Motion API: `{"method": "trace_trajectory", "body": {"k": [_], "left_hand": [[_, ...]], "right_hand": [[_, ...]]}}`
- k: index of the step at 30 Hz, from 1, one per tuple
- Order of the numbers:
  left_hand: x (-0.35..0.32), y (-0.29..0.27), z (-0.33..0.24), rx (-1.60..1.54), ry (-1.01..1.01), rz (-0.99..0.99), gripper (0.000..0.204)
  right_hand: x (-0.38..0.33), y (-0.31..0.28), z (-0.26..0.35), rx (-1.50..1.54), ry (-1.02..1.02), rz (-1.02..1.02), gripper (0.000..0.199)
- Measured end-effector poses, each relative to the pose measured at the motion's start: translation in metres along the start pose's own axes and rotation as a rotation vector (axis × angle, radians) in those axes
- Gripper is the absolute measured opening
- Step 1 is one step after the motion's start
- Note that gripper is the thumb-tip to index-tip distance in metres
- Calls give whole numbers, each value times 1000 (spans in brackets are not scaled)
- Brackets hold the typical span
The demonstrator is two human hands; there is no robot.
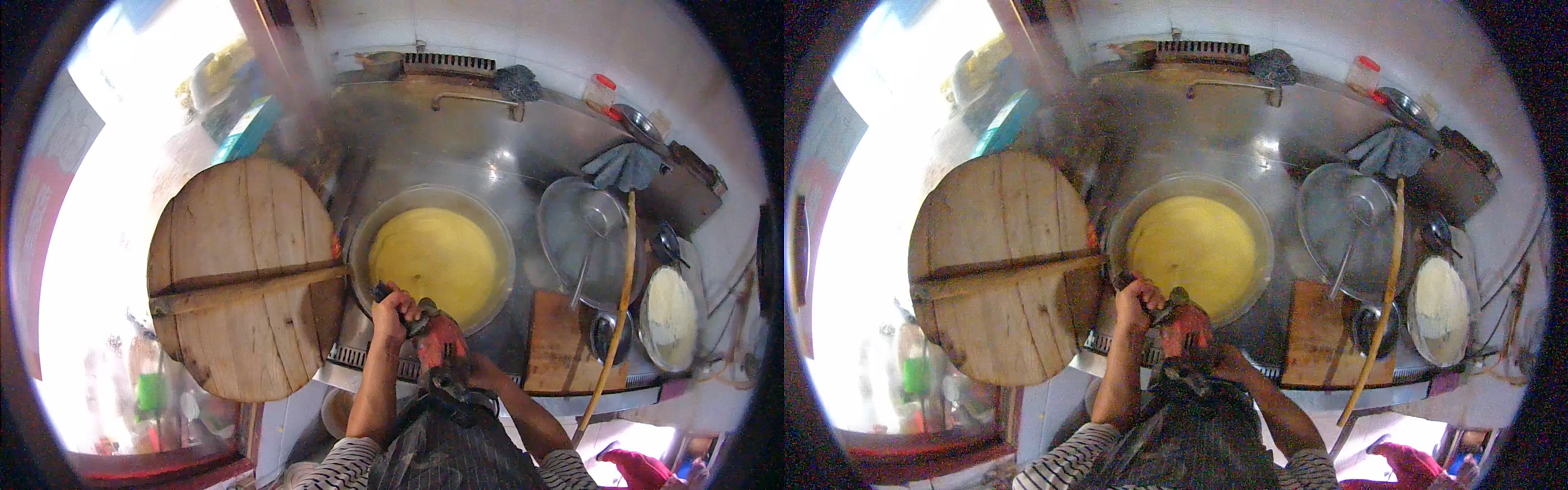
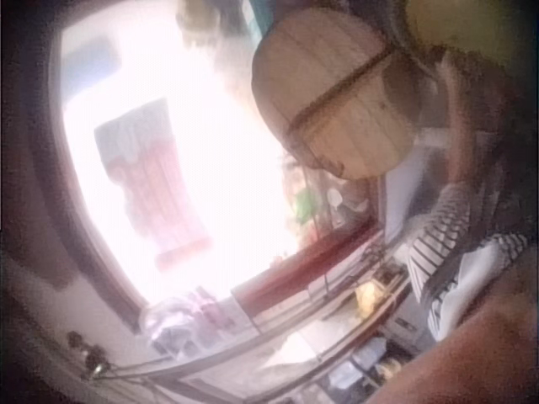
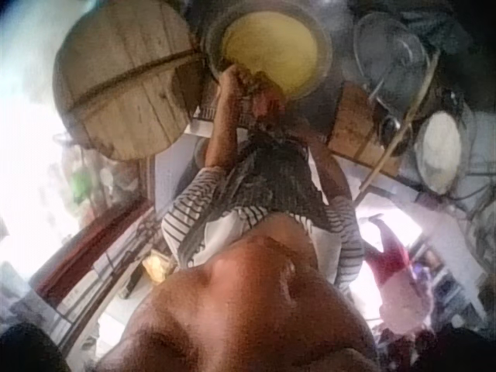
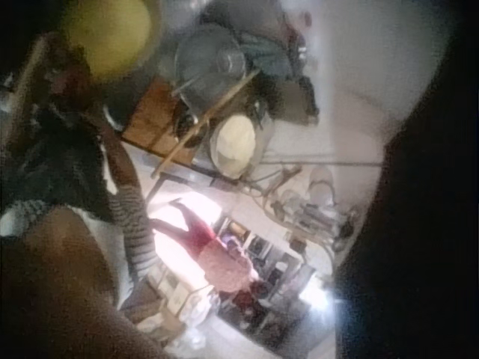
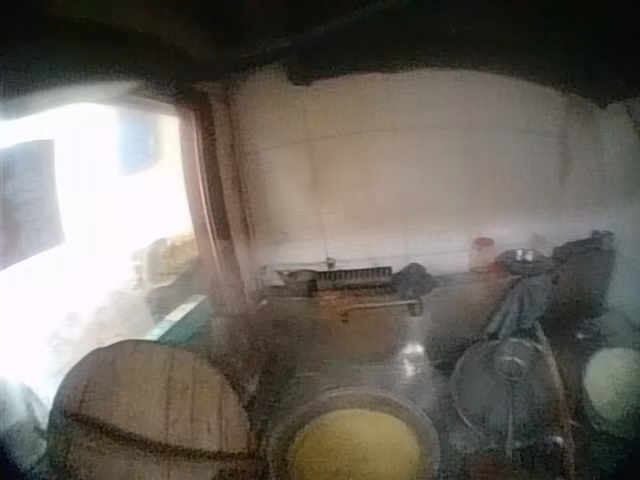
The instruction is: The person uses a red power drill with a mixing attachment to blend a yellow dough-like substance in a large metal bowl. They occasionally use a metal spatula to scrape the sides of the bowl and incorporate the mixture. The person also adds hot water from a ladle into the bowl during the process.
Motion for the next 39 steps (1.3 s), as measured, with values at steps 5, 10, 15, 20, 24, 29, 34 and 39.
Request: {"method": "trace_trajectory", "body": {"k": [5, 10, 15, 20, 24, 29, 34, 39], "left_hand": [[2, -12, 0, 21, -6, 46, 9], [0, -5, 11, -38, -64, 42, 12], [-2, -14, 14, -5, -77, -19, 11], [-15, 3, 12, 30, -43, -3, 11], [-12, -9, 15, 16, -48, -34, 13], [-14, -1, 21, 11, -81, -52, 14], [-18, -1, 25, 125, -57, -10, 12], [-21, 5, 31, 62, -101, -46, 14]], "right_hand": [[-9, -3, 27, -118, 3, -85, 38], [-19, -1, 1, 15, 47, -151, 41], [-35, -16, 42, 285, 5, -190, 43], [-37, -20, 53, 251, -37, -218, 38], [-36, -15, 62, 151, 33, -130, 38], [-28, 17, -17, 262, 57, -57, 45], [-39, 18, -7, 265, 38, -176, 35], [-46, 10, 16, 88, 41, -158, 31]]}}
Point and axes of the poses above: each hand's wrist, its own x-axis towards the middle knuckle, its own y-axis out of the palm, z = x × y, the point moved 7 cm from there along x, towards the middle knuckle, and after that the axes turned 7 degrees about -z, right-handed, at the moved point
